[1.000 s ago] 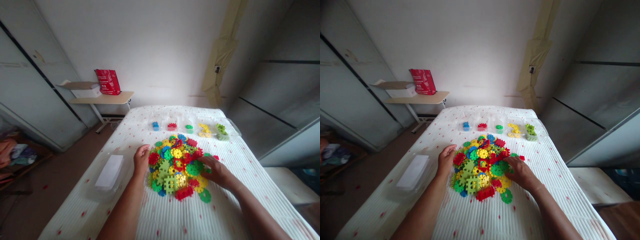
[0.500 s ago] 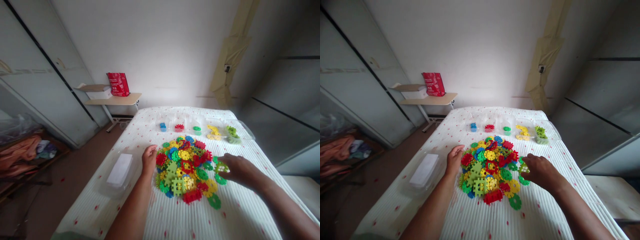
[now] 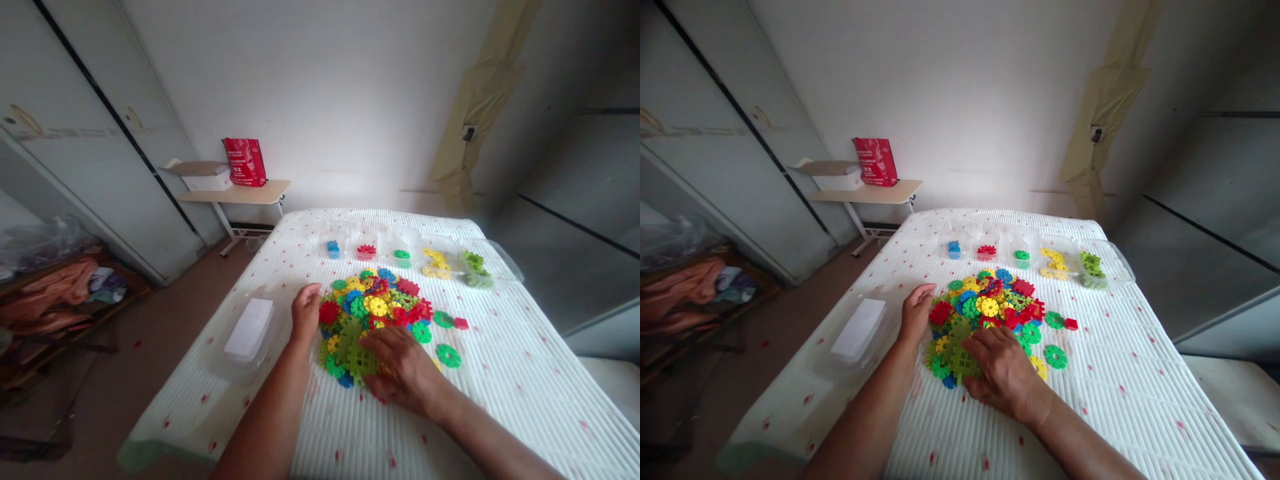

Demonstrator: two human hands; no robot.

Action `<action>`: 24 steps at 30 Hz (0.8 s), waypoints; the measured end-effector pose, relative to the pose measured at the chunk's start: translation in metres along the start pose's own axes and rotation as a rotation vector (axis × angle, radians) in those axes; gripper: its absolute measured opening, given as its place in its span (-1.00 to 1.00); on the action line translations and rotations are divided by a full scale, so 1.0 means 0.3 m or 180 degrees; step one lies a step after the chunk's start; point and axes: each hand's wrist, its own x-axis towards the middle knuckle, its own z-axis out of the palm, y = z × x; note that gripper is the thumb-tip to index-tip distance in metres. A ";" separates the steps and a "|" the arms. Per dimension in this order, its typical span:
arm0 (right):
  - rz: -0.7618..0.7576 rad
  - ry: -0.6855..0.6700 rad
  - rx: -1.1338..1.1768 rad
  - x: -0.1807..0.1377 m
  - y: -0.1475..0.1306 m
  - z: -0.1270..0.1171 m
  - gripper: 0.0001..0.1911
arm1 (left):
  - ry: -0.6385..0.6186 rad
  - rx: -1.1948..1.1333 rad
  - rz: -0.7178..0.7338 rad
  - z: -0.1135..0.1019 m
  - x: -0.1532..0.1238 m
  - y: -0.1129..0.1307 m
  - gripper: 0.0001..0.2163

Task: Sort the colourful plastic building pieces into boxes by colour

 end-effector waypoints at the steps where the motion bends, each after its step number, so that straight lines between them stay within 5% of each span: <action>1: -0.0003 -0.0086 -0.0089 -0.001 -0.008 0.009 -0.60 | -0.0007 0.0010 0.0012 0.000 0.002 -0.003 -0.77; 6: 0.0206 -0.0405 -0.0310 -0.014 -0.024 0.034 -0.50 | 0.0012 0.0007 0.0026 0.000 0.009 -0.013 -0.78; 24: 0.0191 -0.0236 -0.0741 -0.025 -0.050 0.046 -0.43 | -0.0045 0.0003 -0.0068 -0.002 0.009 -0.012 -0.73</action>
